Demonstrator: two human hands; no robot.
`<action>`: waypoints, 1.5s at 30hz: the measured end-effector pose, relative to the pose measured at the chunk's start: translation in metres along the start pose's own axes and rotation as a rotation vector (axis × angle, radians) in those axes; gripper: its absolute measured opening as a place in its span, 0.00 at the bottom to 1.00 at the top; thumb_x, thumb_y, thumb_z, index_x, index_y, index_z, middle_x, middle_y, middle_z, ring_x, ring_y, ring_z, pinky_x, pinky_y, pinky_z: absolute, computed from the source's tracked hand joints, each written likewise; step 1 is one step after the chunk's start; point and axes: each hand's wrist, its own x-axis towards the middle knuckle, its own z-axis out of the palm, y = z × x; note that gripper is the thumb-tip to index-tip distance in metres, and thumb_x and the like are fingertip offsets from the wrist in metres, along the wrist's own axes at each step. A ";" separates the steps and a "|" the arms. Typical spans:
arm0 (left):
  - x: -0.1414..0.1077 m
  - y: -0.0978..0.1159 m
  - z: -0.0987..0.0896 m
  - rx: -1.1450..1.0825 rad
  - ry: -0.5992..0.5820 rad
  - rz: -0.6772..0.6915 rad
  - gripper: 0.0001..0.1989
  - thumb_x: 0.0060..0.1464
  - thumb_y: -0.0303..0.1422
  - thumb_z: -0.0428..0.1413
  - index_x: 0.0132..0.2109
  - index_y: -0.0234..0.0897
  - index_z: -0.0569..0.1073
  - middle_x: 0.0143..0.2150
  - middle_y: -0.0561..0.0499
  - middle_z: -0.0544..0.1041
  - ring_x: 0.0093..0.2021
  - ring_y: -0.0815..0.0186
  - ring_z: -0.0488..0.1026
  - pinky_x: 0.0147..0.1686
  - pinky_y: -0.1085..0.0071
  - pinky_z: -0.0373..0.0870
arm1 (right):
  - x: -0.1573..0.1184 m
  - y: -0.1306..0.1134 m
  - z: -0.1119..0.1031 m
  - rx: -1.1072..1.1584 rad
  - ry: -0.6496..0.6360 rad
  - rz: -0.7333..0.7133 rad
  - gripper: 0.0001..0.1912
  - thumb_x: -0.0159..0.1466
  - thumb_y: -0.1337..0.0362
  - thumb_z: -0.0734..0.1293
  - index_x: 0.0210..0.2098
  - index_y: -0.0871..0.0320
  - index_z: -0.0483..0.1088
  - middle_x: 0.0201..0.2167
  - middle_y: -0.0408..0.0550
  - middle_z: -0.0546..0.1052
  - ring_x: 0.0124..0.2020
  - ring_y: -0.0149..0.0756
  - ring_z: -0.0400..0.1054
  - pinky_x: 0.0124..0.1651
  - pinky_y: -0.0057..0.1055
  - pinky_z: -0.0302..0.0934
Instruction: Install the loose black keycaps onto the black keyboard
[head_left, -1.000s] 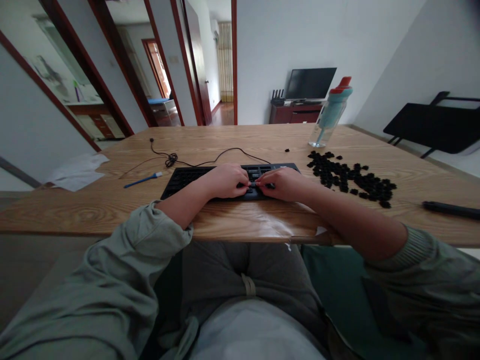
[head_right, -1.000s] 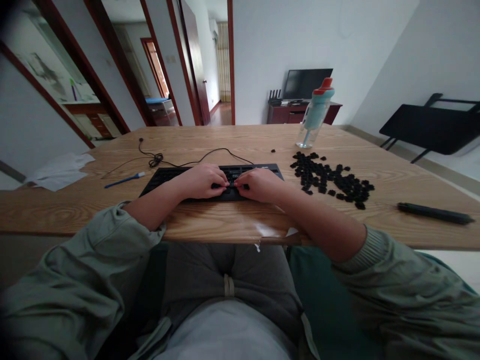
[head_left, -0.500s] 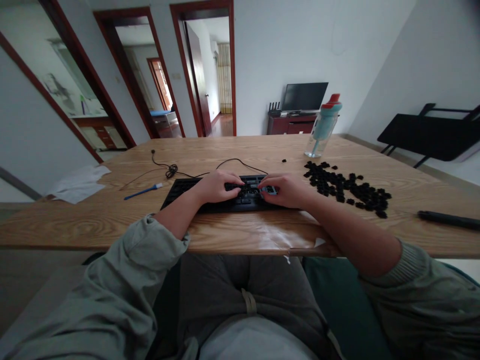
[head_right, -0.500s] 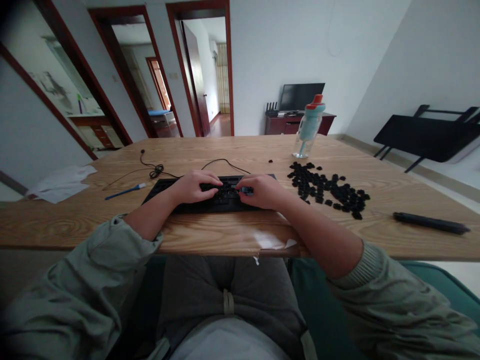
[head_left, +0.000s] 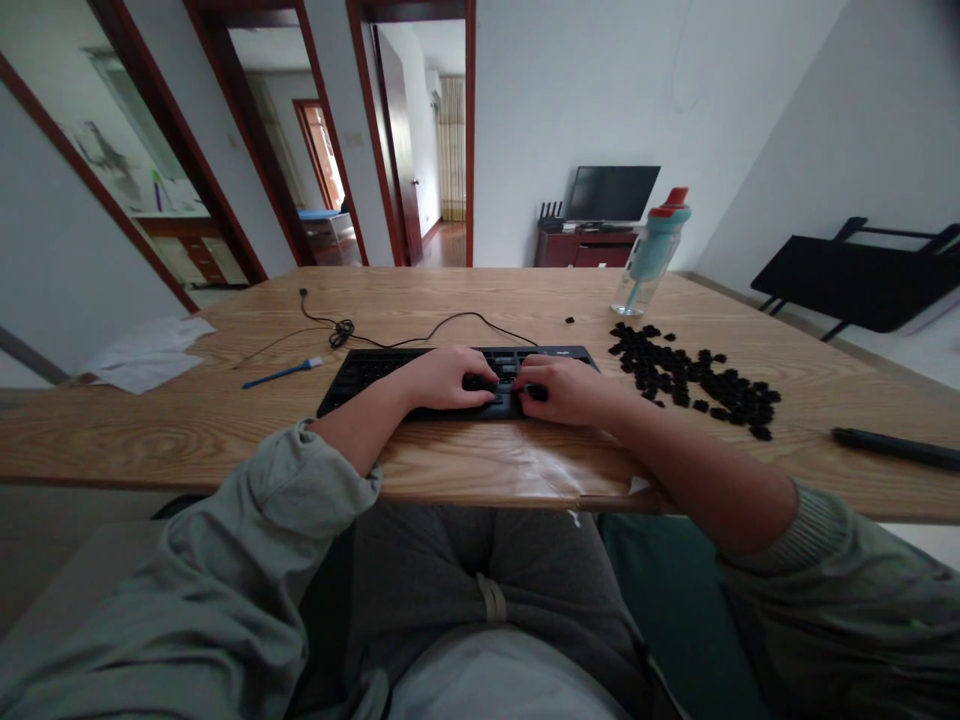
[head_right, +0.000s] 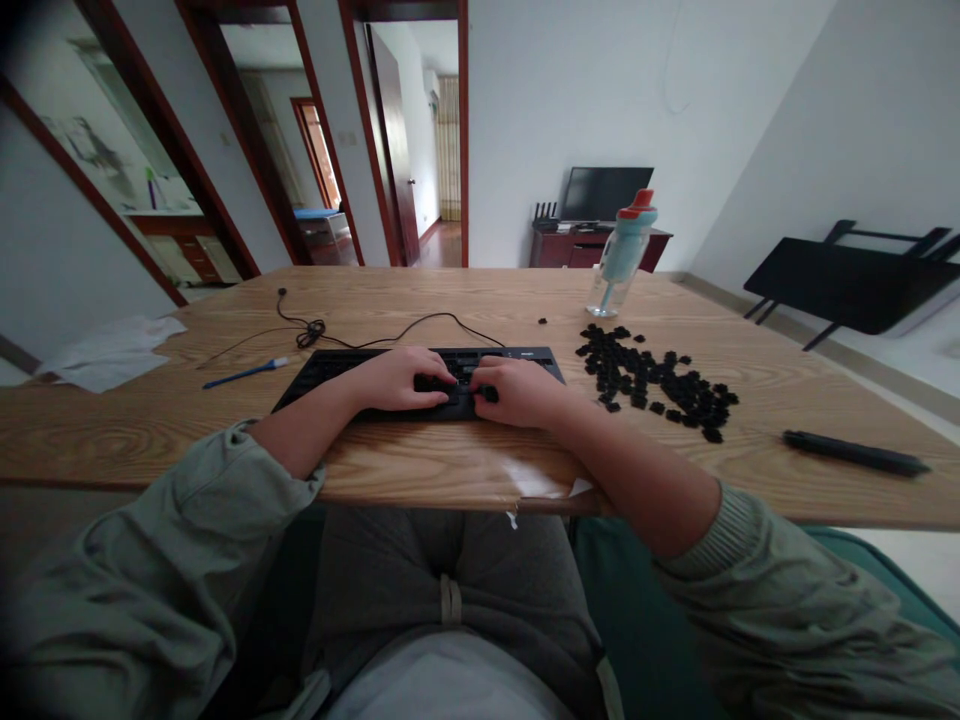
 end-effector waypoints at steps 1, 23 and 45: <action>0.000 0.000 0.000 0.001 -0.003 0.002 0.15 0.56 0.37 0.59 0.49 0.37 0.80 0.45 0.45 0.81 0.46 0.61 0.77 0.49 0.67 0.70 | 0.000 -0.001 0.000 -0.015 0.014 0.027 0.14 0.60 0.63 0.66 0.44 0.57 0.77 0.41 0.51 0.79 0.37 0.39 0.73 0.41 0.32 0.62; 0.004 0.002 0.002 0.079 -0.035 -0.101 0.30 0.46 0.54 0.64 0.49 0.37 0.78 0.47 0.44 0.77 0.49 0.55 0.73 0.51 0.63 0.67 | 0.023 -0.034 0.013 -0.285 -0.080 0.217 0.19 0.66 0.56 0.59 0.40 0.63 0.75 0.38 0.61 0.79 0.38 0.49 0.73 0.38 0.38 0.60; -0.005 -0.007 -0.007 -0.011 -0.036 -0.094 0.29 0.45 0.51 0.66 0.51 0.40 0.78 0.54 0.45 0.75 0.54 0.57 0.72 0.55 0.65 0.66 | 0.003 -0.005 -0.010 -0.043 -0.055 0.055 0.14 0.60 0.63 0.66 0.44 0.55 0.78 0.39 0.49 0.78 0.34 0.36 0.70 0.37 0.30 0.58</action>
